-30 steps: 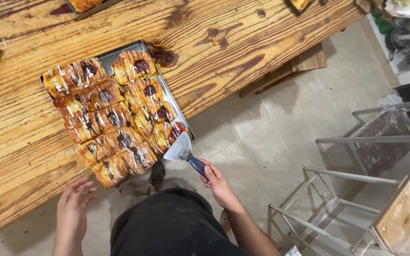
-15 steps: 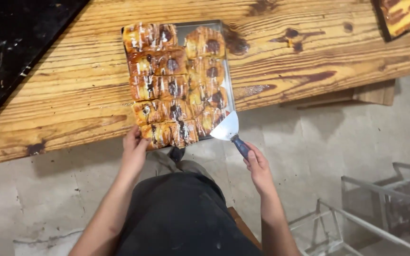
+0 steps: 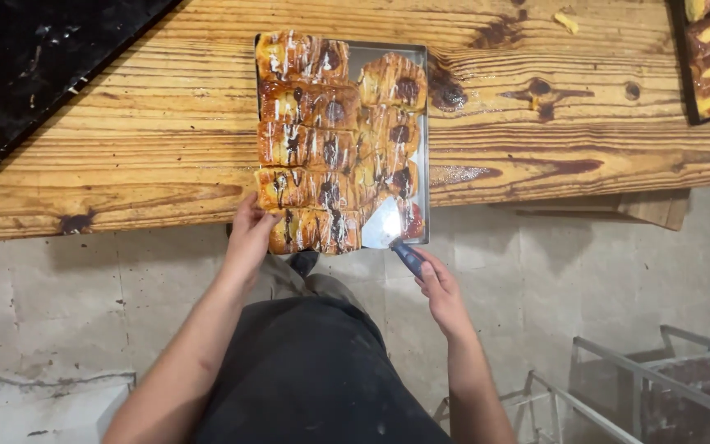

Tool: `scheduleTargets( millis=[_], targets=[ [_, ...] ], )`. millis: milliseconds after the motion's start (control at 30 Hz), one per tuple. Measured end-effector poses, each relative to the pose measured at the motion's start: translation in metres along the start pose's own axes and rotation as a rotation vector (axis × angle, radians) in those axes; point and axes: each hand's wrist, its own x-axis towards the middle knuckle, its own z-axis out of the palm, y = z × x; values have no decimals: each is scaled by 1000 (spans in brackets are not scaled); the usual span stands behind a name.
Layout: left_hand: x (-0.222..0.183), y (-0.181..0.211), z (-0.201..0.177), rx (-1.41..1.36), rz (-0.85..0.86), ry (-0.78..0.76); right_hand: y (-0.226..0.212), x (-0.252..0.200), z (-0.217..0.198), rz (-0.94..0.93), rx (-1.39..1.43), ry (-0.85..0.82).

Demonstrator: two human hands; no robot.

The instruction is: Transferring baked pastries from a large baking sheet to smaller trays using a spatula and hands

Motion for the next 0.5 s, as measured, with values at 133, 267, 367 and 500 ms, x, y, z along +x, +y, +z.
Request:
scheduleTargets(
  millis=[133, 267, 367, 500],
  targets=[
    [0, 10, 4, -172, -4, 41, 12, 5, -8, 20, -24, -2],
    [4, 11, 6, -249, 27, -11, -6, -4, 1, -19, 69, -16],
    [1, 18, 13, -317, 68, 50, -4, -5, 7, -59, 190, -44],
    [19, 5, 17, -499, -128, 48, 17, 1, 10, -52, 324, -35]
  ],
)
